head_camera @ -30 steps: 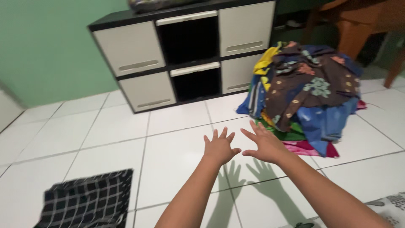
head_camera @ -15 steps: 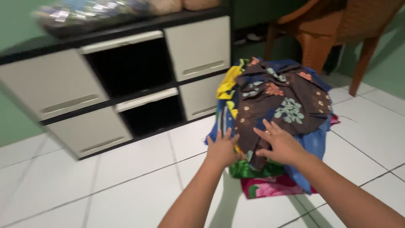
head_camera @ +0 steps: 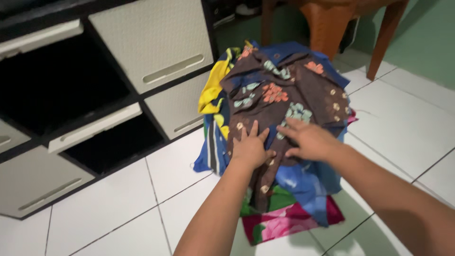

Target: The person folds several pieces of bedding on a tiled floor, including a black-and-white grid sheet, a brown floral sheet, a blue-and-yellow floral sheet, and a blue-and-black striped sheet. Each item is smoothed, folded into a compact rectangle, and stacked on the floor.

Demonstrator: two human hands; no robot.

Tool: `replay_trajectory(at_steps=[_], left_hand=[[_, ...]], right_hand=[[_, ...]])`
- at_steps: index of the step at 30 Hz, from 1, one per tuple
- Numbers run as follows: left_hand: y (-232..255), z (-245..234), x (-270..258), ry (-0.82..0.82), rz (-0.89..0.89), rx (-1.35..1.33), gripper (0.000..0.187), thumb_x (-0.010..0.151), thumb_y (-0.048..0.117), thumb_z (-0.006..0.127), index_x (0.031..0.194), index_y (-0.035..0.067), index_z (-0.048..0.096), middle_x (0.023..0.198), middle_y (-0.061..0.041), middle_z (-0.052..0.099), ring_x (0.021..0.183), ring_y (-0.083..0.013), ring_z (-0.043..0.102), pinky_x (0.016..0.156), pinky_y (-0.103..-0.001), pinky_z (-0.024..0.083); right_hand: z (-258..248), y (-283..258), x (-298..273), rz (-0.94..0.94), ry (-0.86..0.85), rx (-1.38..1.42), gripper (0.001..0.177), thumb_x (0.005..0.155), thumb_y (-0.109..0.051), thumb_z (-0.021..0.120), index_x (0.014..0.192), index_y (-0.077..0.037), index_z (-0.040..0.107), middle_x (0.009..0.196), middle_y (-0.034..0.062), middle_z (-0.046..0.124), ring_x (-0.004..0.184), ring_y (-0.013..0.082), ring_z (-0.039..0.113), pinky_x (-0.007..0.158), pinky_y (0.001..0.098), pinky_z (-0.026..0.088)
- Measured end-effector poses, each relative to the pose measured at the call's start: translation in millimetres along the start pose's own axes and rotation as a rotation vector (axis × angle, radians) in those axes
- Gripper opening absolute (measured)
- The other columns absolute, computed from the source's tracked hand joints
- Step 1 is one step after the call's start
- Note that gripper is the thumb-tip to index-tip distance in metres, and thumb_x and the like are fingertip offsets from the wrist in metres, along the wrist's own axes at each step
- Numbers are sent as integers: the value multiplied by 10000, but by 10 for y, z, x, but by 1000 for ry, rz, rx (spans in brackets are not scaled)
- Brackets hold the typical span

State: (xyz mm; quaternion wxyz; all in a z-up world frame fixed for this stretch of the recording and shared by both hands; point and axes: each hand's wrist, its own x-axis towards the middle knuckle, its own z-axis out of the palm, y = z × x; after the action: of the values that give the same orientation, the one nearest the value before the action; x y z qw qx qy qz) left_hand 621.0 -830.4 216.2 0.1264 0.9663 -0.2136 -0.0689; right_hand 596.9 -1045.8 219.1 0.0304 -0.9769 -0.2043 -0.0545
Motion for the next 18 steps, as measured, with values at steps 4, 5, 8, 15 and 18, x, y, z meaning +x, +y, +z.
replay_trajectory(at_steps=[4,5,8,15,18], left_hand=[[293,-87,229,-113,-52,23,945,796,544,790,1591,362,313,1735,-36,64,1547,-458,149,1154,-703,275],[355,-110,271,-126,-59,29,961,781,535,806,1591,372,315,1736,-33,67,1548,-461,154,1154,-703,279],[554,-122,369,-189,-85,11,1021,745,517,851,1596,386,302,1735,-45,63,1547,-473,153,1151,-703,291],[502,13,461,-270,-64,68,1081,741,276,887,1601,402,245,1735,-43,42,1540,-456,201,1173,-520,389],[365,79,530,-212,29,67,970,860,6,677,1620,444,262,1755,-15,46,1534,-465,218,1142,-498,430]], right_hand=[[21,222,4,-16,-193,-6,967,740,-383,850,1582,-278,388,1602,162,346,1425,342,409,1139,419,386],[43,279,-6,2,-249,-6,993,740,-364,848,1603,-293,364,1584,144,353,1425,322,420,1145,409,395],[124,480,-47,-6,-177,33,1067,686,-269,842,1616,-166,327,1593,142,424,1345,317,497,1056,415,457],[279,749,-10,240,-264,107,223,988,-196,605,1192,-116,647,1216,144,728,1179,325,683,986,419,537],[339,853,-18,171,-216,285,423,840,-274,749,1192,-77,622,1172,165,716,1138,344,671,941,432,530]])
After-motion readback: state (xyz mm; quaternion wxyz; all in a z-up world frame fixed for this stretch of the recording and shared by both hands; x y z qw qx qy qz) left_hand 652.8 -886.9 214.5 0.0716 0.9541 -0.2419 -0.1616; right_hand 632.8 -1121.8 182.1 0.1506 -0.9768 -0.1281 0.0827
